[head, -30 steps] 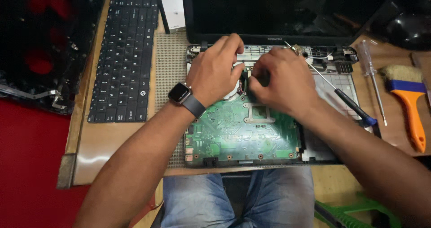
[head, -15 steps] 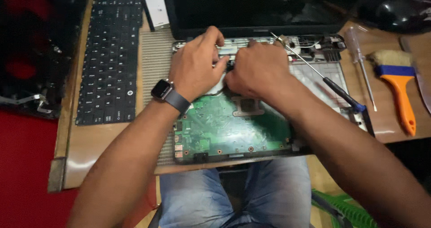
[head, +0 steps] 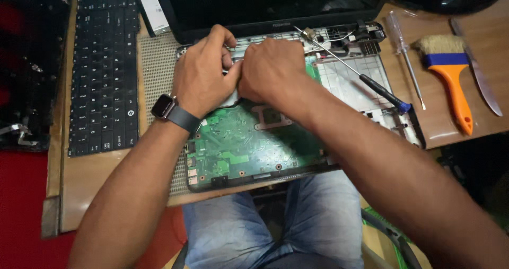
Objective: The person works on a disassembled laptop placed on their lap, using their hands to connect and disconnect small ribbon cables and wires on the motherboard. They handle the internal components, including the cooling fan and various connectors, while seated.
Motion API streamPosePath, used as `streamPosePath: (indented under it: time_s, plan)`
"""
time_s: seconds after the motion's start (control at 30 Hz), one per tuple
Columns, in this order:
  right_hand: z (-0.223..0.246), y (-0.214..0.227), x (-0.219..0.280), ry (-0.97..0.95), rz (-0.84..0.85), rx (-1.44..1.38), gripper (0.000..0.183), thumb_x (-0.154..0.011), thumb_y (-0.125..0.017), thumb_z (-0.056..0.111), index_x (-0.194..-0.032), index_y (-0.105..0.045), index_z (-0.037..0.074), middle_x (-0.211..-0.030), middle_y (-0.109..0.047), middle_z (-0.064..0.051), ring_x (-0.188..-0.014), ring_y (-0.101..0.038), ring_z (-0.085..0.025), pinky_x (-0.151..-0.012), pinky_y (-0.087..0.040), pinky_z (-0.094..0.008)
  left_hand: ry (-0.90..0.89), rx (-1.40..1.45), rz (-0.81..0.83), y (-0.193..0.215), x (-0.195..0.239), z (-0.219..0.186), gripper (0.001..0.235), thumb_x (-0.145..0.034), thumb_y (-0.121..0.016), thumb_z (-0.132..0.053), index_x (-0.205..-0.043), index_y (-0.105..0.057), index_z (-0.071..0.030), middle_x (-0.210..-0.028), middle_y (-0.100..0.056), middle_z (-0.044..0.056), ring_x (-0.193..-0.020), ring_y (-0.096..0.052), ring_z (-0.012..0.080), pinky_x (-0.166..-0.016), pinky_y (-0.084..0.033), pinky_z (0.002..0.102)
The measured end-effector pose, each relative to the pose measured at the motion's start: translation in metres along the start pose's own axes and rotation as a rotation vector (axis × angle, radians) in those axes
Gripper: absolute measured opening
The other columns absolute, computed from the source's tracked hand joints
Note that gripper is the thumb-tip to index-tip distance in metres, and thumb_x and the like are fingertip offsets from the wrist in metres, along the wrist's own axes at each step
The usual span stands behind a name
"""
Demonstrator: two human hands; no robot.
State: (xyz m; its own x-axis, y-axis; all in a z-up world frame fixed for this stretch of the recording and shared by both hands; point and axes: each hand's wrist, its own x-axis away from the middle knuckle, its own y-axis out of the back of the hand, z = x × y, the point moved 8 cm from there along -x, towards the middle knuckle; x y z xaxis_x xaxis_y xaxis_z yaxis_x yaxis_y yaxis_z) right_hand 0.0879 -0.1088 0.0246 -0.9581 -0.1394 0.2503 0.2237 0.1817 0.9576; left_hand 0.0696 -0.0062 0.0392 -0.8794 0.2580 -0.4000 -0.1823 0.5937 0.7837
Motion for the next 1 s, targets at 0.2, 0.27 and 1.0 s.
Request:
streamPosePath:
  time_s: [0.2, 0.27, 1.0]
  plan:
    - [-0.009, -0.002, 0.005, 0.022, 0.034, -0.063, 0.048, -0.093, -0.054, 0.044, -0.126, -0.068, 0.013, -0.125, -0.069, -0.017, -0.111, -0.069, -0.04, -0.084, -0.058, -0.052, -0.009, -0.026, 0.02, -0.002, -0.001, 0.001, 0.028, -0.087, -0.079, -0.015, -0.106, -0.058, -0.016, -0.082, -0.064, -0.003, -0.075, -0.063, 0.0255, -0.058, -0.046, 0.047]
    - [-0.024, 0.011, 0.018, 0.049, 0.068, -0.112, 0.038, -0.092, -0.058, 0.042, -0.112, -0.074, 0.013, -0.118, -0.071, -0.02, -0.107, -0.069, -0.043, -0.085, -0.056, -0.054, -0.048, -0.023, 0.023, 0.0, 0.0, 0.0, 0.027, -0.087, -0.08, -0.017, -0.107, -0.06, -0.017, -0.085, -0.063, -0.002, -0.078, -0.063, 0.0258, -0.061, -0.047, 0.047]
    - [-0.213, -0.045, 0.092, 0.174, -0.53, -0.439, 0.02, -0.098, -0.075, 0.022, -0.115, -0.076, 0.011, -0.122, -0.075, -0.007, -0.11, -0.069, -0.026, -0.091, -0.049, -0.04, -0.708, -0.394, 0.377, -0.034, -0.021, -0.055, 0.015, -0.089, -0.066, 0.005, -0.095, -0.067, -0.009, -0.069, -0.068, 0.01, -0.062, -0.068, 0.0388, -0.041, -0.048, 0.051]
